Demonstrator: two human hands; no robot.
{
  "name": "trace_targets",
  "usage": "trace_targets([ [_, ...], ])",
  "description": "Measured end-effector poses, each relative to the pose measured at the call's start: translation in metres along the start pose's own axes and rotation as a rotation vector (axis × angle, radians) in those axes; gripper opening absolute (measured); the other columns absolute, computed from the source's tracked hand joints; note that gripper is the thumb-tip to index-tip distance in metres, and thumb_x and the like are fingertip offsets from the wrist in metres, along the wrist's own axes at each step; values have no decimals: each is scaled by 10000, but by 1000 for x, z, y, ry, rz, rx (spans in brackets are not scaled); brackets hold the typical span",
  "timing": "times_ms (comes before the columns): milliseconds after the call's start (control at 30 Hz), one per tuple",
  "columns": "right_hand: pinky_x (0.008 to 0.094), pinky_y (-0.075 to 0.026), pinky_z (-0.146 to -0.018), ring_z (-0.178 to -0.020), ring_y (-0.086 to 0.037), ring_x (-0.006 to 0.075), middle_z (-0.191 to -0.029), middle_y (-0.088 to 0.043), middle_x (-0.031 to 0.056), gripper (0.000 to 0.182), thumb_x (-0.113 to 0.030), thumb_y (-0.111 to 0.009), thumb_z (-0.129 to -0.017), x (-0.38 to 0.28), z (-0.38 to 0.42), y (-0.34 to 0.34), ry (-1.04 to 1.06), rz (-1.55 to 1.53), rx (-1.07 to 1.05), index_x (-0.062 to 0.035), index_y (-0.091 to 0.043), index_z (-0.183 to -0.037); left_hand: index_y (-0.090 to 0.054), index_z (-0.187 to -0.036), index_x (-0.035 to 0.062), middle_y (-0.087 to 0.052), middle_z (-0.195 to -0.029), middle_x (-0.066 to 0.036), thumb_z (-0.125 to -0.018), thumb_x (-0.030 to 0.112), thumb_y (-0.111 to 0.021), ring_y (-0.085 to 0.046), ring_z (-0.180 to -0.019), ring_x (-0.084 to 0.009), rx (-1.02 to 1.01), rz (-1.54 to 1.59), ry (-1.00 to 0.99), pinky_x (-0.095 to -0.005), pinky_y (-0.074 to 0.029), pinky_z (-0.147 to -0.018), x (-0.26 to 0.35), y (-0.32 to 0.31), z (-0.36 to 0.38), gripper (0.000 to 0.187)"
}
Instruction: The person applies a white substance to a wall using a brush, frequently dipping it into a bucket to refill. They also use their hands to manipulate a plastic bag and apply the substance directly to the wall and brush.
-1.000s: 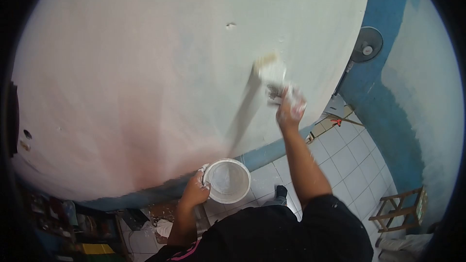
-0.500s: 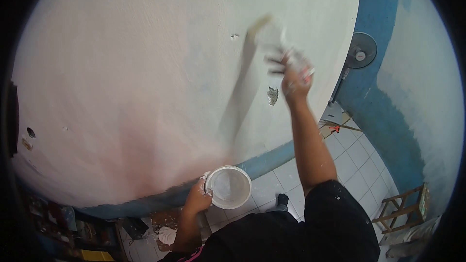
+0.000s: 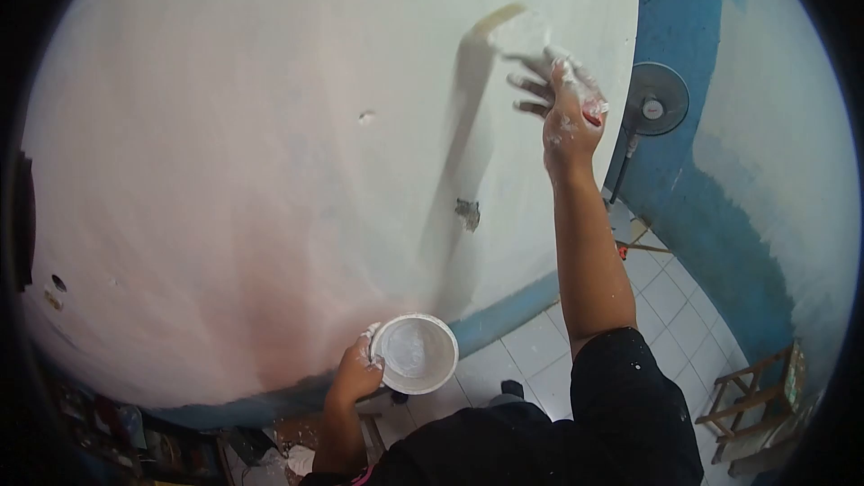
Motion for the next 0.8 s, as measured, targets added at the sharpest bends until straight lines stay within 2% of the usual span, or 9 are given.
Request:
trace_targets([
  [133,274,-496,-560,-733,-657,220,-901,-652,159,259,-184,-510,-904,40,-11,28,116,215,-251,43,-566,-1014,-475,-1161,-39,-604,-964,-235,-725,3,-505,-594,-947,-347,-9,90,-23,-356,-443,-834,17,-23,-23,439],
  [200,251,-494,-536,-753,-659,208,-947,-648,163,229,-150,-552,-856,104,37,71,30,-152,-305,22,-550,-1008,-498,-1118,-36,-607,-926,-232,-722,9,-509,-599,-911,-356,-39,115,-56,-373,-451,-807,30,-37,-32,399],
  [300,262,-508,-556,-731,-647,165,-808,-652,109,140,-94,-559,-818,104,106,97,-286,330,-354,21,-614,-875,-519,-1061,-32,-599,-881,-242,-715,21,-521,-594,-867,-381,-48,27,-112,-397,-457,-773,35,-52,-40,350],
  [400,238,-508,-536,-658,-640,150,-739,-640,102,155,-83,-561,-820,100,97,109,-176,383,-526,59,-608,-859,-523,-1012,-33,-580,-856,-266,-699,30,-533,-563,-844,-426,-70,-138,-30,-421,-454,-748,62,-56,-51,319],
  [467,239,-508,-547,-649,-632,137,-725,-638,103,142,-54,-559,-813,59,52,99,-62,436,-656,70,-611,-857,-521,-1014,-34,-580,-860,-266,-702,26,-529,-563,-850,-427,-92,-128,19,-427,-452,-754,70,-75,-55,317],
  [533,238,-514,-585,-643,-627,140,-742,-645,137,108,13,-545,-801,2,3,70,335,577,-731,97,-611,-793,-520,-1020,-34,-583,-871,-264,-707,24,-526,-565,-858,-425,-82,-139,11,-429,-451,-765,80,-83,-66,318],
  [567,285,-521,-639,-637,-652,235,-765,-656,144,99,-4,-612,-712,-21,-22,63,464,543,-686,12,-649,-803,-519,-1025,-34,-585,-879,-263,-710,24,-525,-567,-865,-422,-68,-156,-14,-427,-451,-772,86,-86,-67,320],
  [633,232,-523,-567,-573,-634,161,-699,-643,130,115,48,-573,-766,-73,-58,40,818,702,-578,80,-621,-866,-517,-1045,-33,-588,-902,-261,-715,24,-523,-569,-882,-417,-53,-154,-10,-423,-449,-792,99,-94,-76,334],
  [800,272,-491,-456,-505,-604,172,-628,-605,96,265,15,-647,-651,-87,-61,31,1062,714,-688,28,-626,-915,-497,-1125,-34,-582,-989,-268,-720,23,-522,-558,-949,-407,-28,-150,58,-410,-435,-855,131,-100,-81,410],
])
Point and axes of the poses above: each hand's wrist, its own z-axis away from the middle knuckle, its own y-axis out of the back of the hand, x = y × z, the point moved 8 cm from there along -z, towards the middle knuckle
